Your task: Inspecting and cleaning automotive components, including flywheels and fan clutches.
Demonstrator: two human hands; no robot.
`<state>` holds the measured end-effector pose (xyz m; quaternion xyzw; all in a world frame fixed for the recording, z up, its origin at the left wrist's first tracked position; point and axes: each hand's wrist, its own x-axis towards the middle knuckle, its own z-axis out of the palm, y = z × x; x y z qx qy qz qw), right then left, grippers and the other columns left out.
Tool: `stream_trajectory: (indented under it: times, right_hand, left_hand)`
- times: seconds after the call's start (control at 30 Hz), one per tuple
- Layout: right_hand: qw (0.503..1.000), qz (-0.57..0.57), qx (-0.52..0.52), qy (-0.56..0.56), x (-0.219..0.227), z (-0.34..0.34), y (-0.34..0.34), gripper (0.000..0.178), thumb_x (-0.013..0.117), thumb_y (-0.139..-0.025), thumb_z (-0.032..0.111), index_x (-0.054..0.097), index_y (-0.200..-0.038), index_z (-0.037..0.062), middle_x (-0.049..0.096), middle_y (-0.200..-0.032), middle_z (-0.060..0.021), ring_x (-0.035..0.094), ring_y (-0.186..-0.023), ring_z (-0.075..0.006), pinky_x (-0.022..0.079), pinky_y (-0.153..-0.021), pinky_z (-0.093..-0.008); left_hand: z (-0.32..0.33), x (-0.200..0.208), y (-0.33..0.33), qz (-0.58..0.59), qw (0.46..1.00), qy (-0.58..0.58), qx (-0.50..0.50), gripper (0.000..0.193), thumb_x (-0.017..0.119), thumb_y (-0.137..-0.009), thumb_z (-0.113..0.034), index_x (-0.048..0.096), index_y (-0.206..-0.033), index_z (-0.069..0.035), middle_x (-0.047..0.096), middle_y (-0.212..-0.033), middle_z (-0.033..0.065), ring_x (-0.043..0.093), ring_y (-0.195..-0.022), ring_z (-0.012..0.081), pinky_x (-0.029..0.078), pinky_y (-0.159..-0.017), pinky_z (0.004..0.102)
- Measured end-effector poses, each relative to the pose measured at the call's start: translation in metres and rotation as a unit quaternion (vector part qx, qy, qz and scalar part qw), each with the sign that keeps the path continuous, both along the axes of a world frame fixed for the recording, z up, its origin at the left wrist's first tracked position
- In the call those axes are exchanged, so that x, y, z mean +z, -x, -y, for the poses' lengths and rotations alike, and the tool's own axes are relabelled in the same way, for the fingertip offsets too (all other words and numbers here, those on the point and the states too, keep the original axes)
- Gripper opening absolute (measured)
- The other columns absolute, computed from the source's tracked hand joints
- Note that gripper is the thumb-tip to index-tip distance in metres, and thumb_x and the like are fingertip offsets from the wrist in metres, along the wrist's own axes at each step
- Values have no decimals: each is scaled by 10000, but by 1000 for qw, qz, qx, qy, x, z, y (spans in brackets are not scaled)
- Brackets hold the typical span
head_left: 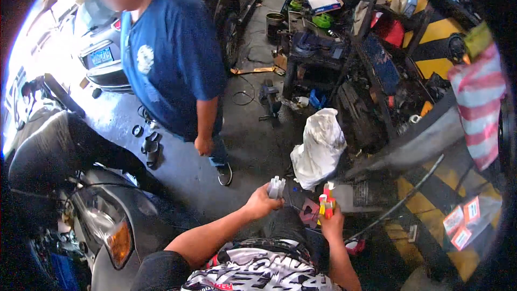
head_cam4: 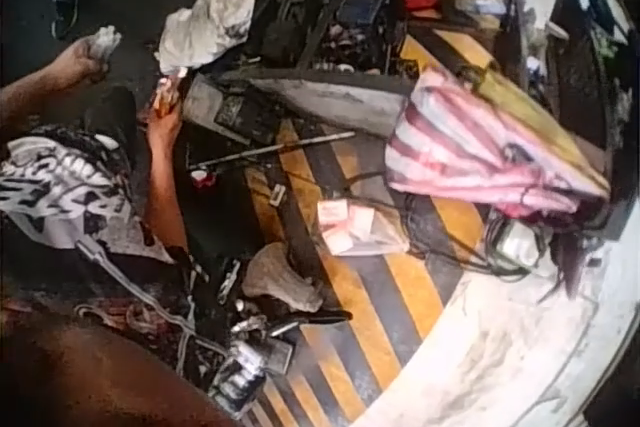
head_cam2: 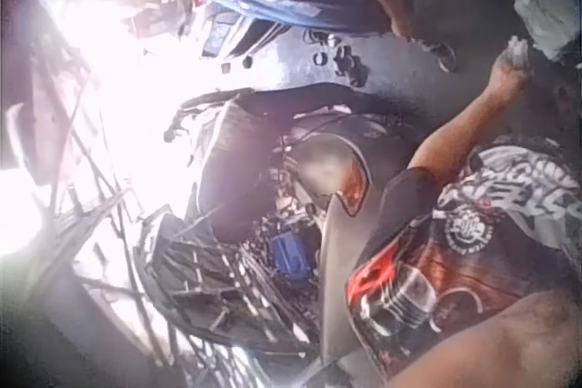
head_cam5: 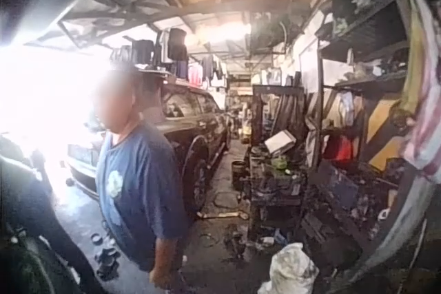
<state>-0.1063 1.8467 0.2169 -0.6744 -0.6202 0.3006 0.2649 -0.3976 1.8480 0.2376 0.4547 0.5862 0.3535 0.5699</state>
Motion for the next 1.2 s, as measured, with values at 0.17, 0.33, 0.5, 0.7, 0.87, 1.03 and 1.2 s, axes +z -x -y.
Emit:
stream_trajectory:
  times: [0.17,0.33,0.5,0.7,0.87,1.03,1.2]
  right_hand:
    - [999,-25,-13,27,-29,-111,37,650,762,-718,29,507,-1315,5,672,-1108,-240,656,-1060,-406,515,-915,-450]
    - [999,-12,-1,49,-74,-251,58,716,781,-717,89,494,-1369,22,655,-1159,-247,652,-1079,-388,514,-929,-443]
    - [997,-27,70,30,-27,-428,111,623,763,-715,22,539,-1297,23,651,-1170,-204,643,-1091,-349,509,-930,-402]
    - [990,-50,128,-25,40,-618,203,611,764,-722,56,544,-1290,11,663,-1150,-207,657,-1066,-358,510,-931,-401]
    - [987,-58,150,-27,44,-738,311,629,777,-717,64,539,-1297,17,665,-1162,-193,661,-1070,-354,516,-928,-405]
    - [990,-43,134,34,7,-864,407,639,778,-727,82,533,-1317,41,659,-1176,-184,660,-1063,-337,511,-942,-414]
    - [993,-33,81,80,38,-987,473,644,793,-722,95,532,-1309,47,662,-1177,-181,661,-1075,-336,513,-932,-404]
  left_hand:
    - [-123,-27,32,-52,999,-12,6,447,759,-776,-292,588,-1084,-16,656,-905,101,617,-852,210,492,-816,367]
    - [-267,-60,83,-62,996,-3,60,453,764,-772,-264,609,-1114,-10,679,-971,123,635,-888,213,497,-842,365]
    - [-394,-45,154,-11,990,25,138,397,781,-781,-232,609,-1054,-1,671,-902,83,625,-804,179,511,-756,340]
    - [-535,-15,230,0,972,42,233,396,789,-789,-241,616,-1061,-11,667,-911,66,620,-818,172,500,-764,322]
    - [-669,-47,319,-2,956,-2,293,378,788,-784,-211,625,-1063,-15,681,-932,70,623,-814,170,502,-762,333]
    - [-834,-42,418,-1,967,9,255,391,777,-776,-223,616,-1062,-13,680,-913,79,633,-815,183,506,-769,346]
    - [-988,-1,497,-72,983,5,166,346,749,-779,-178,579,-1039,-25,659,-839,71,626,-760,158,505,-717,339]
